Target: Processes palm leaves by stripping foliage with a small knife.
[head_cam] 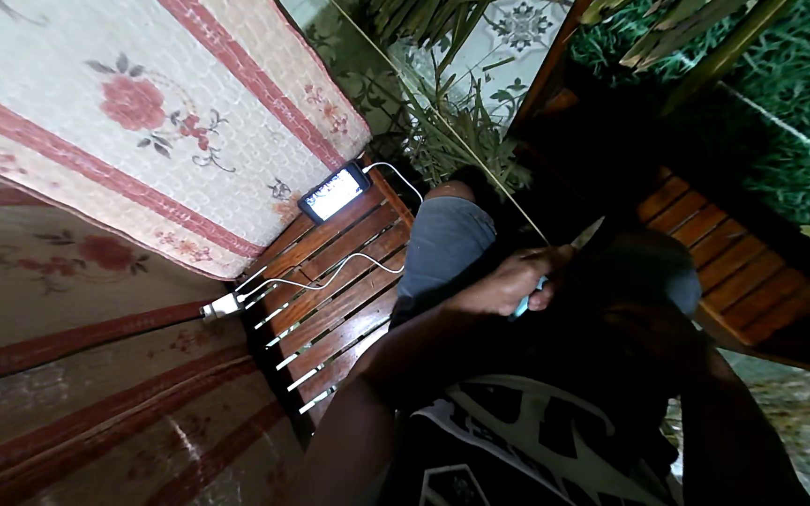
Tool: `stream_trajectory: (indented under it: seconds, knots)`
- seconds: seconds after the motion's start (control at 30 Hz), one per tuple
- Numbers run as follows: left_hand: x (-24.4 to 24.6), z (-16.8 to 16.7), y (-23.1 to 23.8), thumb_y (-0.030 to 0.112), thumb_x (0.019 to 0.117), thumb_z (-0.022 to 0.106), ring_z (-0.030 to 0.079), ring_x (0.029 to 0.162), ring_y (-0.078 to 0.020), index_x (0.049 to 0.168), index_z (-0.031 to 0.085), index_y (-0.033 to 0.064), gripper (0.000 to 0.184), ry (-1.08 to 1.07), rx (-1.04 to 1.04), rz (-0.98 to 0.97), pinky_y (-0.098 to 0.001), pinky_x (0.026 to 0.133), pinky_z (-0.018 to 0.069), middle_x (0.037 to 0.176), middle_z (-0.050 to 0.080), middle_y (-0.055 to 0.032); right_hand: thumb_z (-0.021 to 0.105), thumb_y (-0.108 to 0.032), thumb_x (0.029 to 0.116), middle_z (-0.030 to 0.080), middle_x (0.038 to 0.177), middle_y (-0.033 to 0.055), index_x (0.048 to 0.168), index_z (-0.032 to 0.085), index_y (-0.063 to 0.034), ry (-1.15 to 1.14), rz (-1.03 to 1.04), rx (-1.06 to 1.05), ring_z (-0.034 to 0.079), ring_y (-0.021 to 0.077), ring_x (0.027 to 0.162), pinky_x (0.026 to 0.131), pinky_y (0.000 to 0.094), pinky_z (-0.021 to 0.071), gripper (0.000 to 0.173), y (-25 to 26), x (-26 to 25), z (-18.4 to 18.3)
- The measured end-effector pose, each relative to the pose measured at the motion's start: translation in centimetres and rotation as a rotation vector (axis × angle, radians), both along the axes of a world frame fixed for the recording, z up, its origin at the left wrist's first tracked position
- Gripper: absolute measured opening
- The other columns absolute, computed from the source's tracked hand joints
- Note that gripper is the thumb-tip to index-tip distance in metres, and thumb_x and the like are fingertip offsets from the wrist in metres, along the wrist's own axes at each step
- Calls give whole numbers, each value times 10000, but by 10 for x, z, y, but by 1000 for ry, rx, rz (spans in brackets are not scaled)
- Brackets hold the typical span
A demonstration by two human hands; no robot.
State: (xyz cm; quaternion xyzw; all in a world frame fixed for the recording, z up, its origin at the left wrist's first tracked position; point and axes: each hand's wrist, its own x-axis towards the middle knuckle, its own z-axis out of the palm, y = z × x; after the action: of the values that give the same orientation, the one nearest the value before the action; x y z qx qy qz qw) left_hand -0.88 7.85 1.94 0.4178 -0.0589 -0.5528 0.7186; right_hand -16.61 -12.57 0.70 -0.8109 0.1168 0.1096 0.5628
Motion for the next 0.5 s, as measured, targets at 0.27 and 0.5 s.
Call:
stream_trajectory:
  seconds: [0.27, 0.5]
  knots:
    - [1, -1, -1, 278, 1129, 330, 442, 415, -60, 1240, 596, 37, 375, 12, -8, -4, -188, 397, 416, 573, 469, 18, 542, -236, 991, 577, 681, -86, 973, 714, -56, -4, 10, 8, 465, -40, 500, 461, 144, 420, 250, 0, 2, 2]
    - [0, -1, -1, 270, 1128, 323, 433, 415, -57, 1262, 602, 37, 387, 8, -3, 1, -189, 401, 416, 575, 466, 25, 539, -230, 988, 581, 705, -63, 995, 715, -39, 24, 14, -35, 465, -24, 512, 477, 159, 425, 260, 0, 1, 1]
